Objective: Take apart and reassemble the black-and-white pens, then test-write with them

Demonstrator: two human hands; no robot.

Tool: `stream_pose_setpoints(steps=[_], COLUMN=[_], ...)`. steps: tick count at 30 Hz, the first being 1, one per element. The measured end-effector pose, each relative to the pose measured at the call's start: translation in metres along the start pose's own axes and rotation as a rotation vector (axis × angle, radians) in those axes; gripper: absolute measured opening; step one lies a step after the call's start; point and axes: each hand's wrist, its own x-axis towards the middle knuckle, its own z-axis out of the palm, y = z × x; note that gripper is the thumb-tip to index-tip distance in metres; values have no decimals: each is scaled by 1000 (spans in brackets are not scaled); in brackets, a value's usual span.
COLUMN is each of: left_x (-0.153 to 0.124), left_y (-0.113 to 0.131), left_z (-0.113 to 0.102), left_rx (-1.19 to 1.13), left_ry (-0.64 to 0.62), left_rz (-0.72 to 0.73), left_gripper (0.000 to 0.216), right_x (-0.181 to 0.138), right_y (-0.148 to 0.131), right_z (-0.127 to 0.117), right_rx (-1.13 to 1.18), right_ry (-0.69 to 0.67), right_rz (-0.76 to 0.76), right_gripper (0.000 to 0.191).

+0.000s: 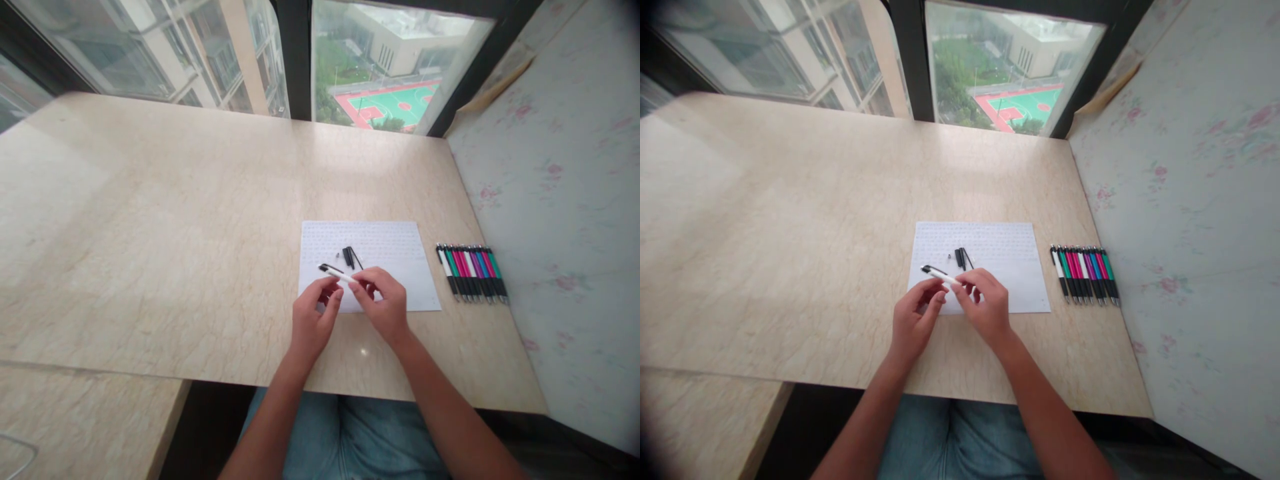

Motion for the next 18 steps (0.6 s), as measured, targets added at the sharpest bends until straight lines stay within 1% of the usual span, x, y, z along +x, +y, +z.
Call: stream_pose_setpoints(steps=[2, 5, 7, 9, 10, 12, 14, 16, 18], left_x=[0, 0, 0, 1, 1, 2, 3, 4, 5], left_y=[-1, 0, 0, 0, 0, -2, -3, -3, -2], left_z=[-1, -3, -4, -5, -5, -5, -5, -5, -5], left_rx=[-47, -190, -287, -363, -397, -467, -524, -576, -625], left_ry=[17, 50, 93, 144, 168, 200, 212, 222, 236], left_rz=[-52, -126, -163, -192, -207, -236, -263, -285, -306], left_gripper=[17, 19, 18, 18, 18, 18, 18, 18, 18], right_x=[-5, -9, -5, 6, 13, 30, 45, 53, 54], right_y=[-7, -12, -11, -5, -1, 11, 24, 34, 40], right_z=[9, 13, 9, 1, -4, -14, -21, -25, -25], right_rx=[16, 5, -5, -38, -70, -213, -373, -448, -473], right_ry=[-43, -68, -158, -257, -236, -180, -176, -217, -256], right_rz=[-114, -221, -256, -246, -221, -101, -21, -22, -34], right_gripper=[4, 11, 18, 21, 19, 17, 16, 18, 19])
